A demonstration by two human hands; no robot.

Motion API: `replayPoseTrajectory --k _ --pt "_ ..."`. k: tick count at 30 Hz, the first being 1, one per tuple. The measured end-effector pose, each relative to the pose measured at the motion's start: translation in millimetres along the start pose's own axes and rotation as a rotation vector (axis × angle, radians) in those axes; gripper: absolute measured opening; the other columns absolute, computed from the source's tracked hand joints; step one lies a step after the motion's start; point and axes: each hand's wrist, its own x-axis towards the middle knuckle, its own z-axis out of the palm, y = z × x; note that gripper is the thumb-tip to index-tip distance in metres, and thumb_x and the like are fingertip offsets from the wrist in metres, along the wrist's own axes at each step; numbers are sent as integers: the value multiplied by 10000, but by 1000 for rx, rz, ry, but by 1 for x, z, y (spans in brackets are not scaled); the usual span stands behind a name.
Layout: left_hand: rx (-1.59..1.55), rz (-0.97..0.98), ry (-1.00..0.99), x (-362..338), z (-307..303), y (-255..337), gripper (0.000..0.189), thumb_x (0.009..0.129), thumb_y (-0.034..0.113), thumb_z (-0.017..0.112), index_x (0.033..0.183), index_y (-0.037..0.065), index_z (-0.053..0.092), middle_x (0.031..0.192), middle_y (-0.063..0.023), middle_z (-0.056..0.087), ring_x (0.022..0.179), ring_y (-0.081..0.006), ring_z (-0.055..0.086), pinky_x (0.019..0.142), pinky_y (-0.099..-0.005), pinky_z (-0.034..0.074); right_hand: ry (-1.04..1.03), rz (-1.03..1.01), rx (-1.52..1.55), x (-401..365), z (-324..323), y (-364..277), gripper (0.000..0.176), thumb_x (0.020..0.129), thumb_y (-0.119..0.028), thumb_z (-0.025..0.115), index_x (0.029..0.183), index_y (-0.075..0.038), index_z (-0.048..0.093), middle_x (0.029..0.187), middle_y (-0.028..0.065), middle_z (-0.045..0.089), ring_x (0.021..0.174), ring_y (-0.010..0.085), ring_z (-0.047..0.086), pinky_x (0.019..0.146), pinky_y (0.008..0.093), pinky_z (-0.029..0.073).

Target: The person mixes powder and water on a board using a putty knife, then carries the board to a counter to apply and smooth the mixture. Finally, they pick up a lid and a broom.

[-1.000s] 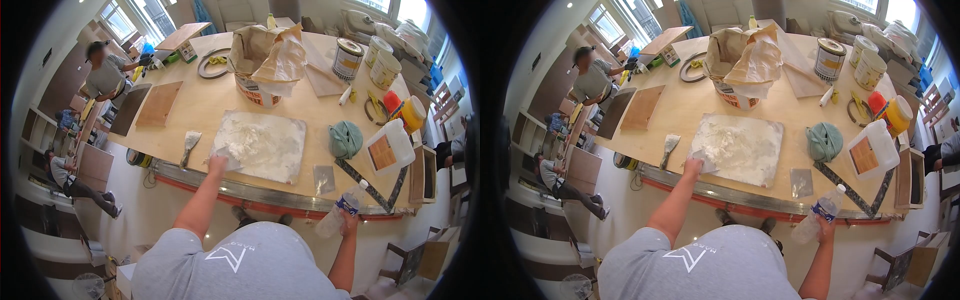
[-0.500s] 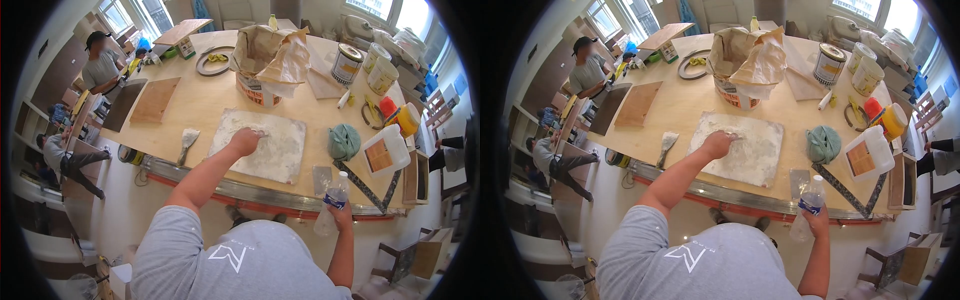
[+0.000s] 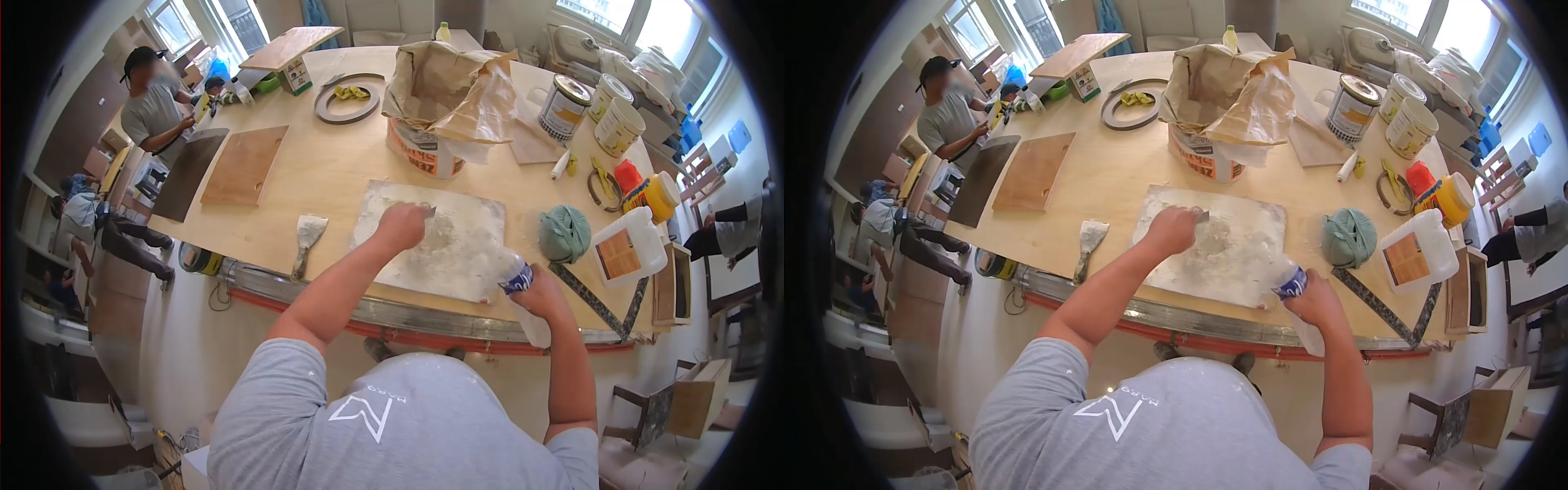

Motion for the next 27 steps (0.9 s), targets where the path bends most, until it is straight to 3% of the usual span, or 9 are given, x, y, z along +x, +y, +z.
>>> replayPoseTrajectory --k 1,7,9,13,16,19,22,27 --pt "0 28 61 4 -5 -1 193 812 114 531 889 75 704 878 -140 692 844 -339 642 771 -434 528 -30 27 -66 7 -3 -12 571 661 -281 719 1110 38 569 1054 286 649 1014 429 623 874 459 503" --pt "235 292 -288 -11 2 -17 239 780 72 531 935 106 709 925 -116 693 978 -296 611 837 -391 507 -65 28 -281 46 0 -52 493 688 -204 652 1114 28 566 1069 268 657 1025 421 631 892 460 509" --pt "110 240 -241 -18 -9 -28 273 772 63 529 966 111 715 942 -120 697 953 -298 619 843 -399 503 -79 58 -377 54 -1 -69 478 715 -193 643 1136 20 567 1089 241 665 1033 398 642 896 453 515" --pt "-132 75 35 -36 -21 -52 300 794 66 555 1042 106 718 972 -135 702 902 -295 637 823 -369 498 -103 68 -566 67 3 -94 465 765 -176 638 1191 -2 567 1122 193 677 1055 340 659 893 442 525" --pt "-672 -382 234 -66 -15 -57 262 849 105 573 1077 64 696 909 -142 702 822 -277 652 762 -375 501 -137 65 -696 77 5 -113 426 775 -167 652 1177 -29 625 1151 158 681 1076 304 661 878 421 532" --pt "-1078 -656 214 -93 10 -78 218 891 86 614 1086 9 672 936 -85 694 862 -163 616 771 -276 470 -206 47 -822 86 6 -136 360 786 -168 668 1130 -65 691 1177 129 682 1090 291 659 878 432 528" --pt "-1375 -751 320 -115 54 -99 230 909 70 609 1122 -9 641 978 -60 672 868 -123 593 772 -276 472 -240 43 -939 94 9 -156 330 788 -184 689 1105 -101 724 1188 101 684 1097 286 656 884 442 521" --pt "-1375 -749 294 -128 79 -118 225 919 80 617 1129 0 631 987 -53 659 866 -117 585 764 -270 470 -255 20 -978 101 11 -189 349 794 -187 697 1134 -111 713 1193 97 683 1105 288 650 882 453 516"
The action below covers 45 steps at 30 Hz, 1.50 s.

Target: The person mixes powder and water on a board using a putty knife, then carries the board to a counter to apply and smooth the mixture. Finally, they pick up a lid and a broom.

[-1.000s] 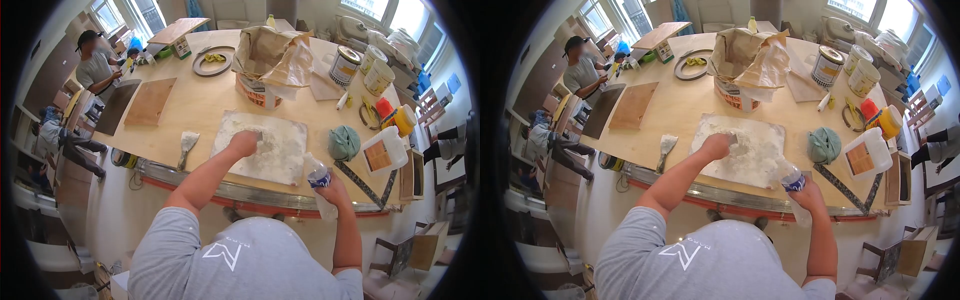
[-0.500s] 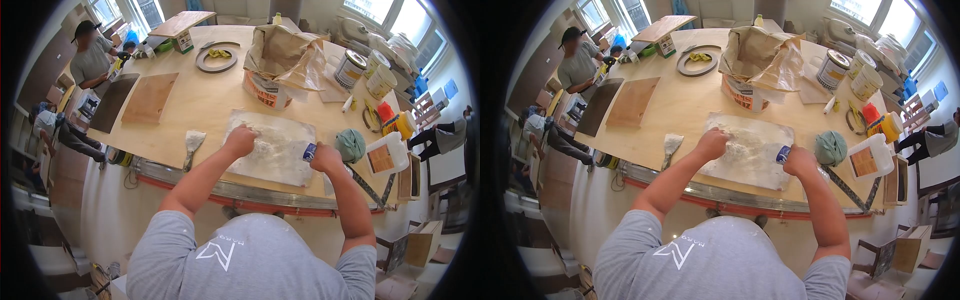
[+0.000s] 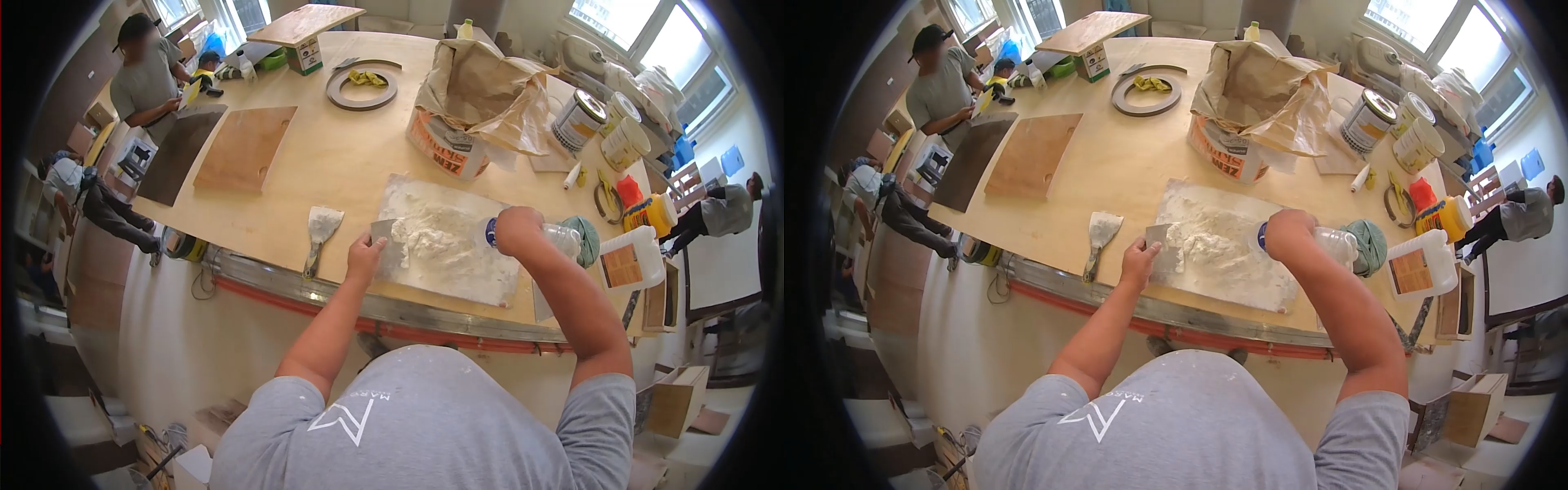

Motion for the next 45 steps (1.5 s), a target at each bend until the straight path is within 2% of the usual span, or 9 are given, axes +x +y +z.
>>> replayPoseTrajectory --k 4,7,10,13,16,19,22,34,45 --pt "-64 23 -37 -5 1 10 198 919 83 624 1101 5 635 949 -41 654 821 -101 573 729 -257 467 20 10 -16 2 -20 -13 341 806 -173 689 1140 -111 711 1202 87 681 1105 293 649 876 452 519" --pt "19 -25 -34 -7 0 15 188 919 92 630 1086 7 637 919 -24 653 783 -87 563 702 -248 463 41 7 -23 9 -27 -19 344 804 -170 692 1144 -119 711 1207 84 679 1102 292 652 866 447 524" --pt "24 38 -45 -1 -2 5 178 918 104 637 1070 13 639 878 -5 646 733 -75 546 659 -239 452 45 31 -39 18 -30 -22 345 799 -166 695 1141 -118 712 1213 82 678 1096 287 656 853 441 530" --pt "59 52 -14 -2 -4 7 198 891 137 663 1040 7 658 816 -23 649 698 -95 552 645 -269 461 36 65 -54 22 -30 -20 351 792 -175 700 1138 -113 712 1214 84 677 1092 284 658 847 438 531" --pt "-6 73 11 0 -3 6 193 889 135 663 1037 12 654 815 -22 646 696 -96 550 643 -273 460 -21 50 -117 15 -32 -19 353 793 -185 701 1139 -111 711 1210 80 679 1092 284 658 852 434 529" --pt "-42 4 -4 1 -5 4 181 918 112 638 1070 15 617 883 -16 654 751 -81 567 681 -251 463 -58 38 -142 5 -35 -22 359 789 -192 705 1141 -119 711 1208 82 679 1092 280 658 857 430 528" --pt "35 36 7 9 -6 -4 188 921 111 635 1079 13 608 874 -19 651 744 -82 565 671 -255 463 -56 48 -119 3 -37 -23 358 789 -190 707 1141 -123 711 1208 83 679 1095 276 657 862 427 526" --pt "-79 27 -17 3 -5 4 175 920 101 629 1069 13 603 897 -35 653 750 -90 569 676 -250 464 -18 113 -120 4 -51 -16 393 785 -214 728 1167 -125 701 1237 82 667 1120 275 646 885 431 522" --pt "-23 19 1 -1 -4 11 163 913 107 637 1043 12 608 877 -29 646 736 -85 555 665 -245 455 29 95 -169 8 -56 -3 359 760 -222 730 1103 -116 726 1170 88 692 1064 267 670 823 418 543"
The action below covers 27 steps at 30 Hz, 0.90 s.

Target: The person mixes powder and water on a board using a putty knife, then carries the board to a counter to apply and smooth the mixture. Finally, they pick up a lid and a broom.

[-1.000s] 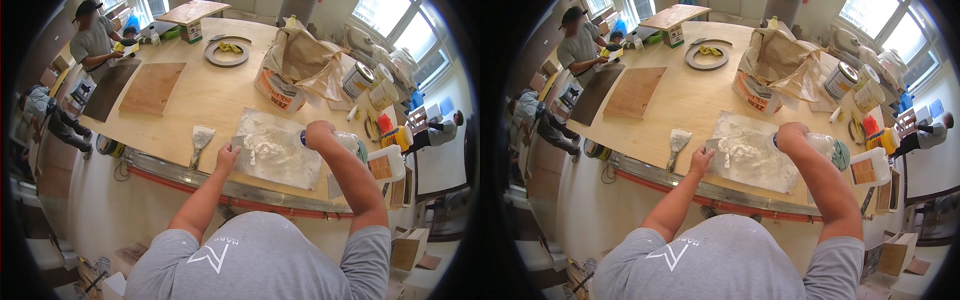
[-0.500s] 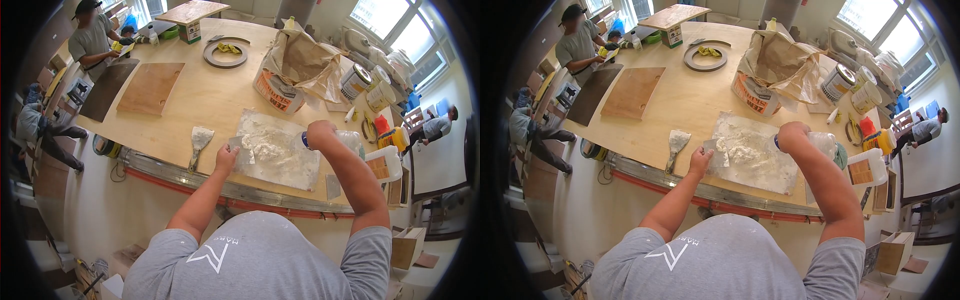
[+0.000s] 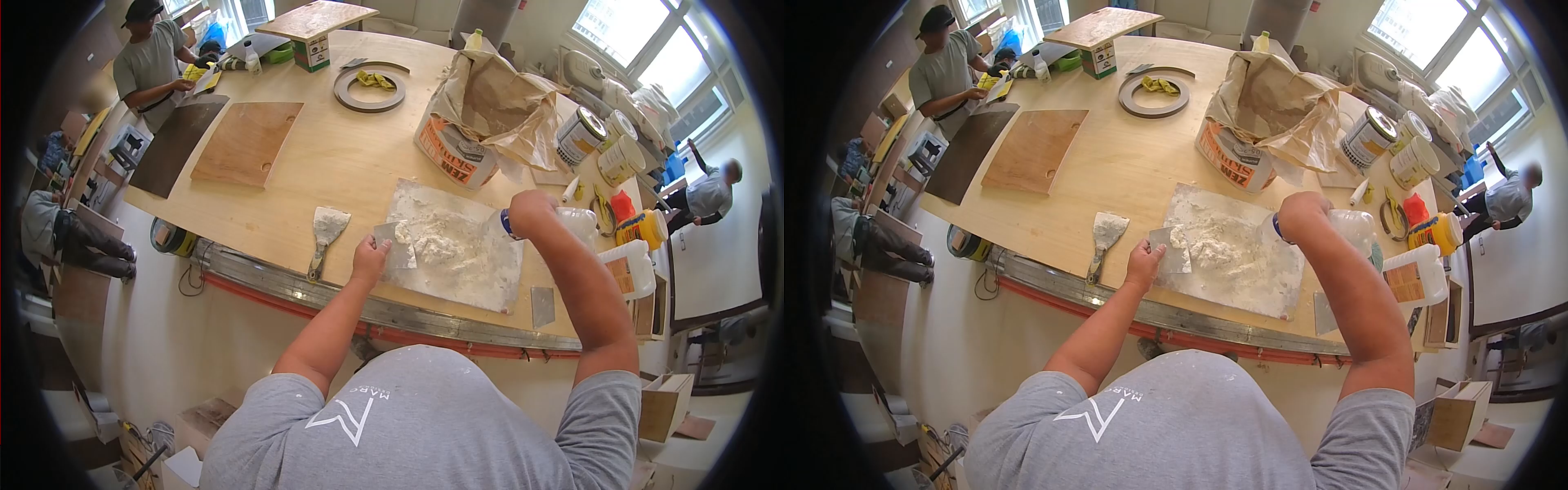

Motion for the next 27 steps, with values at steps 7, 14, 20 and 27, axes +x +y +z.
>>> replayPoseTrajectory --k 7,14,20,27 --pt "9 -6 8 2 0 -4 161 910 102 641 1038 11 608 856 -25 643 709 -82 549 642 -246 451 -2 4 9 -11 -4 -4 374 779 -215 730 1144 -134 715 1209 84 679 1099 268 655 851 418 527" --pt "-10 -19 4 5 -1 -8 149 912 100 640 1033 18 608 848 -20 638 699 -80 547 630 -244 449 -41 -12 49 -7 -5 -14 386 779 -211 737 1154 -124 709 1223 82 673 1116 274 648 875 420 520" --pt "107 14 30 9 -4 -17 153 910 109 646 1027 19 606 840 -14 634 699 -75 539 626 -244 443 -20 26 40 0 -3 -5 402 773 -212 747 1165 -130 704 1225 82 672 1120 272 645 878 421 519" --pt "15 10 23 5 0 -11 156 911 105 642 1035 18 603 854 -22 641 726 -85 552 647 -250 448 -71 1 33 -8 8 0 410 775 -216 747 1170 -120 699 1239 81 665 1119 277 645 883 426 518"
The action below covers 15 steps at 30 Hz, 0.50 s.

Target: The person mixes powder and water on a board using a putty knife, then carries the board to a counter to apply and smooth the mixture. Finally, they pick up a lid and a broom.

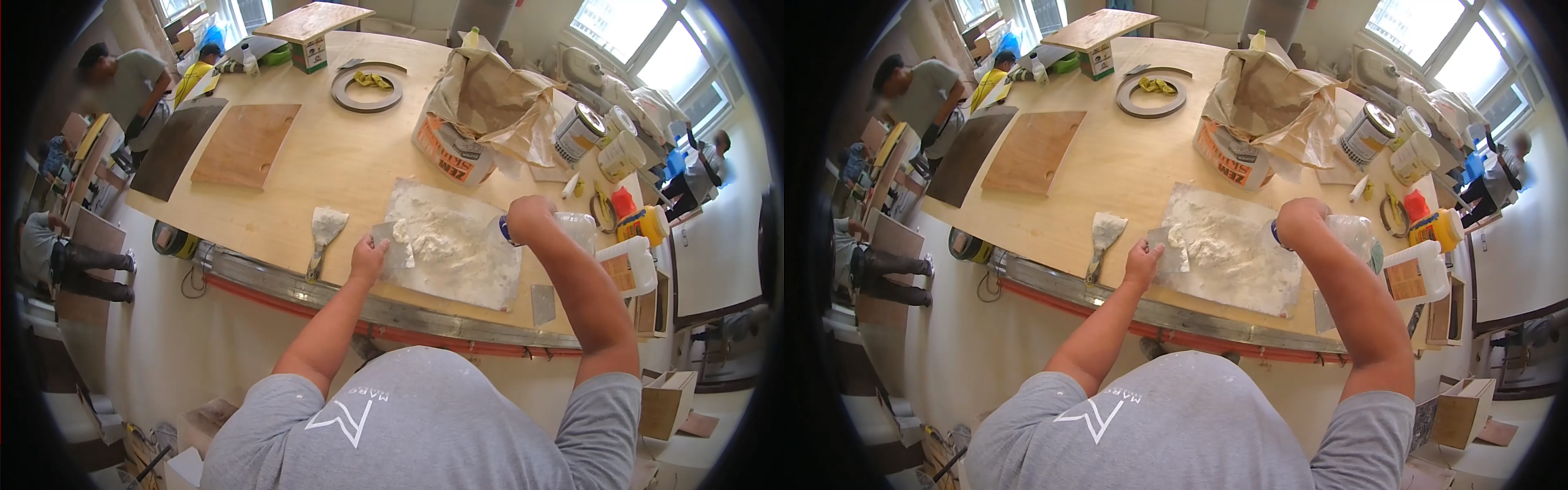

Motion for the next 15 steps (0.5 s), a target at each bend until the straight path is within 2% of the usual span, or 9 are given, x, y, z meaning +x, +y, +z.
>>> replayPoseTrajectory --k 4,7,10,15 --pt "-28 5 -7 5 0 -8 148 913 98 636 1032 14 605 873 -34 647 735 -93 563 658 -252 453 -27 9 30 1 -4 -4 413 771 -214 749 1170 -118 700 1248 82 661 1128 277 641 894 425 517" --pt "17 -22 -7 1 -1 -1 141 912 101 636 1013 9 603 880 -38 643 743 -103 562 673 -264 459 39 30 84 5 -4 0 411 767 -208 749 1165 -121 703 1242 85 664 1122 279 644 893 427 519" --pt "191 -6 29 -1 -1 4 131 910 109 641 987 11 603 874 -35 638 750 -114 560 680 -273 460 66 31 79 4 -6 4 404 767 -201 745 1162 -127 705 1240 84 665 1116 280 647 881 430 525" --pt "52 -34 27 -1 2 4 135 904 117 650 982 16 605 869 -39 634 761 -122 558 689 -282 461 14 10 44 1 -4 7 407 767 -202 745 1166 -134 704 1244 82 663 1121 277 645 876 431 528"
